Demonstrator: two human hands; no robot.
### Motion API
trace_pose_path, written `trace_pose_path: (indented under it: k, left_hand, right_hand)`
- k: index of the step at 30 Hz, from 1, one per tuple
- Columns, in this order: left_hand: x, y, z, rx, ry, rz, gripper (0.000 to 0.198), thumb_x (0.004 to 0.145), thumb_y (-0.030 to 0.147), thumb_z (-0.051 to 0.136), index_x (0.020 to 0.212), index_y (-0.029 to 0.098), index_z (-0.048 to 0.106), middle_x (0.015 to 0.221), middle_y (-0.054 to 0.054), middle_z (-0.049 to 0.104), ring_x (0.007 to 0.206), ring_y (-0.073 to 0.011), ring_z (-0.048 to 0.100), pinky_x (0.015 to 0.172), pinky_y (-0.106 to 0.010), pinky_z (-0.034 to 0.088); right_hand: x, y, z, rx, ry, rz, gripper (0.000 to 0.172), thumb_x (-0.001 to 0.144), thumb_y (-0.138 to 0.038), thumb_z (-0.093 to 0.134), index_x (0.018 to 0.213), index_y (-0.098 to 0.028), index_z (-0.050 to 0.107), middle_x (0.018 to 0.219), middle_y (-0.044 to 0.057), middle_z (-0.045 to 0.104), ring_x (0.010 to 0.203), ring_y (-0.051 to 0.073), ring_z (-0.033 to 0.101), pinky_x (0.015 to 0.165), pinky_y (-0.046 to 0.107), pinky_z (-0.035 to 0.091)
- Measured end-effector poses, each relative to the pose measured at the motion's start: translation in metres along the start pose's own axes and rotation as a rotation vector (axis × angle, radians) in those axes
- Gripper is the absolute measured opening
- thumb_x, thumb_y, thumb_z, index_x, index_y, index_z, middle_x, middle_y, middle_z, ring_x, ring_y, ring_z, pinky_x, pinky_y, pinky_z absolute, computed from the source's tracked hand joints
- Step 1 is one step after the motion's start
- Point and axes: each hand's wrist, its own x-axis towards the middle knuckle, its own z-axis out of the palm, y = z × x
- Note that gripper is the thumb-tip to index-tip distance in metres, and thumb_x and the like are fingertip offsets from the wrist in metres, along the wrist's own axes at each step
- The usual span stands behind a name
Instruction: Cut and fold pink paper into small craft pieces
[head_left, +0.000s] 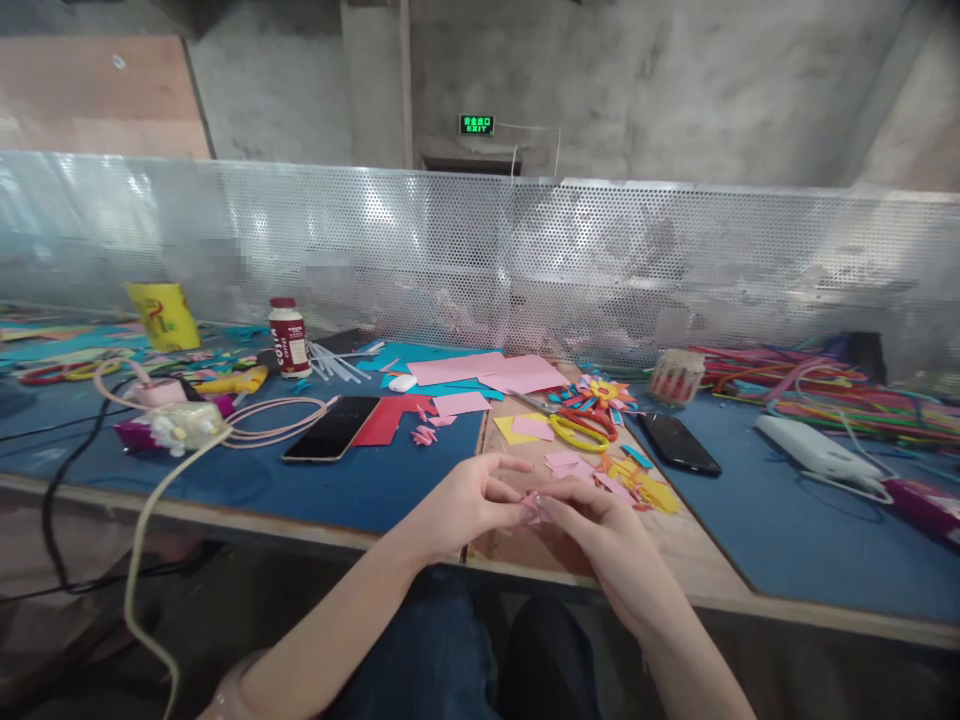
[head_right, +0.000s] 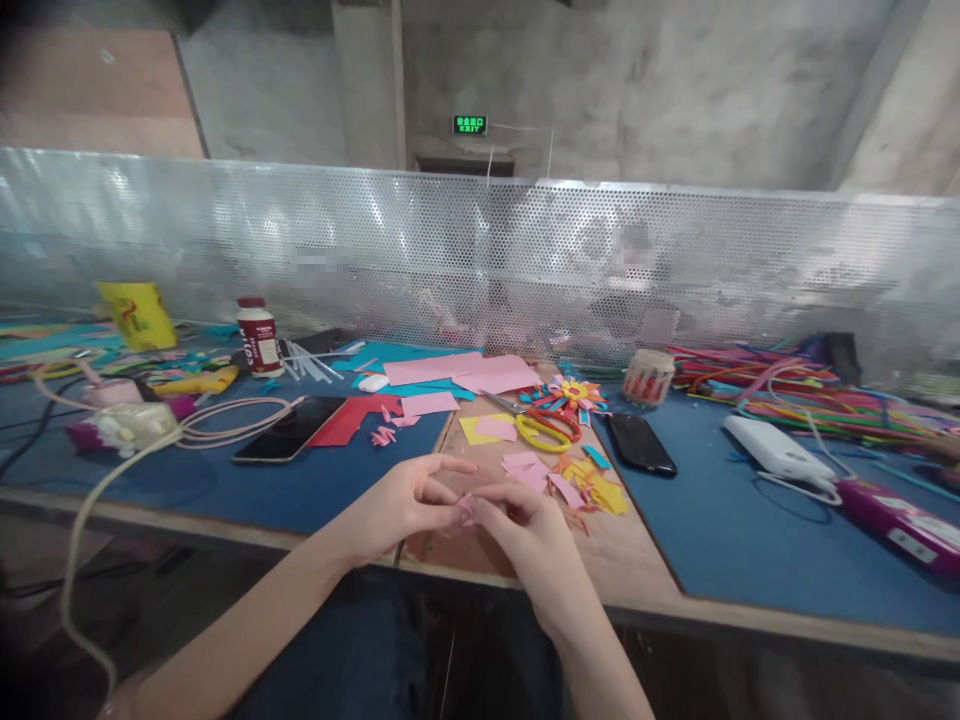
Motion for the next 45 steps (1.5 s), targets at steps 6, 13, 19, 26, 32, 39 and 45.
trace_pose_path:
  k: [6,13,19,26,32,39,45]
  left_hand:
    - [-0.0007,-0.0004,0.0018,0.035,0.036,-0.011,0.056,0.067,0.035,0.071,0.115,0.016,0.052,0.066,-0.001,0.069,0.052,-0.0104,0.054,0.052,-0.02,0.036]
    - [-0.0002,-0.0018,0.0007,0.053,0.034,-0.017,0.055,0.065,0.035,0.071,0.114,0.016,0.053,0.07,-0.003,0.07,0.062,-0.0143,0.06,0.056,-0.021,0.038]
    - [-0.0003,-0.002,0.0002,0.076,0.025,-0.022,0.054,0.067,0.035,0.069,0.114,0.016,0.052,0.068,-0.002,0.068,0.05,-0.0095,0.052,0.048,-0.019,0.034]
    - [0.0,-0.0034,0.0008,0.08,0.011,-0.034,0.053,0.068,0.038,0.068,0.114,0.018,0.051,0.07,-0.001,0.066,0.046,-0.0076,0.046,0.042,-0.017,0.032]
    - [0.0019,-0.0077,-0.0009,0.094,0.005,0.002,0.05,0.068,0.034,0.068,0.113,0.018,0.051,0.068,0.0,0.065,0.047,-0.0073,0.046,0.042,-0.016,0.032]
    - [0.0019,-0.0083,-0.0001,0.105,0.007,-0.019,0.05,0.069,0.037,0.066,0.112,0.018,0.051,0.071,-0.002,0.065,0.045,-0.0075,0.046,0.041,-0.018,0.034]
    - [0.0018,-0.009,0.0004,0.115,0.015,-0.008,0.048,0.069,0.036,0.066,0.111,0.019,0.052,0.073,-0.002,0.066,0.046,-0.0073,0.046,0.042,-0.017,0.033]
  right_hand:
    - [0.0011,0.0029,-0.0017,0.099,-0.014,0.08,0.027,0.071,-0.041,0.066,0.079,-0.016,0.071,0.081,0.006,0.07,0.078,0.019,0.061,0.071,0.029,0.047]
    - [0.0014,0.0052,-0.0021,0.111,-0.012,0.079,0.026,0.07,-0.041,0.066,0.077,-0.017,0.071,0.08,0.006,0.07,0.077,0.019,0.061,0.071,0.028,0.047]
    - [0.0,0.0033,-0.0017,0.077,-0.003,0.066,0.023,0.073,-0.039,0.064,0.076,-0.017,0.071,0.081,0.006,0.07,0.079,0.019,0.061,0.072,0.029,0.046]
    - [-0.0016,0.0,-0.0002,0.082,0.011,0.061,0.022,0.072,-0.038,0.065,0.073,-0.017,0.069,0.073,0.004,0.068,0.072,0.016,0.059,0.066,0.026,0.044]
    - [-0.0006,0.0067,-0.0017,0.131,0.021,0.076,0.021,0.075,-0.036,0.063,0.075,-0.016,0.069,0.078,0.004,0.067,0.077,0.017,0.057,0.069,0.025,0.043]
    - [-0.0029,0.0007,-0.0011,0.082,0.003,0.067,0.018,0.074,-0.034,0.064,0.074,-0.017,0.068,0.075,0.002,0.066,0.073,0.015,0.056,0.067,0.023,0.041]
    - [-0.002,0.0021,-0.0019,0.085,0.011,0.074,0.018,0.075,-0.034,0.062,0.073,-0.017,0.068,0.075,0.003,0.066,0.073,0.015,0.055,0.066,0.023,0.04]
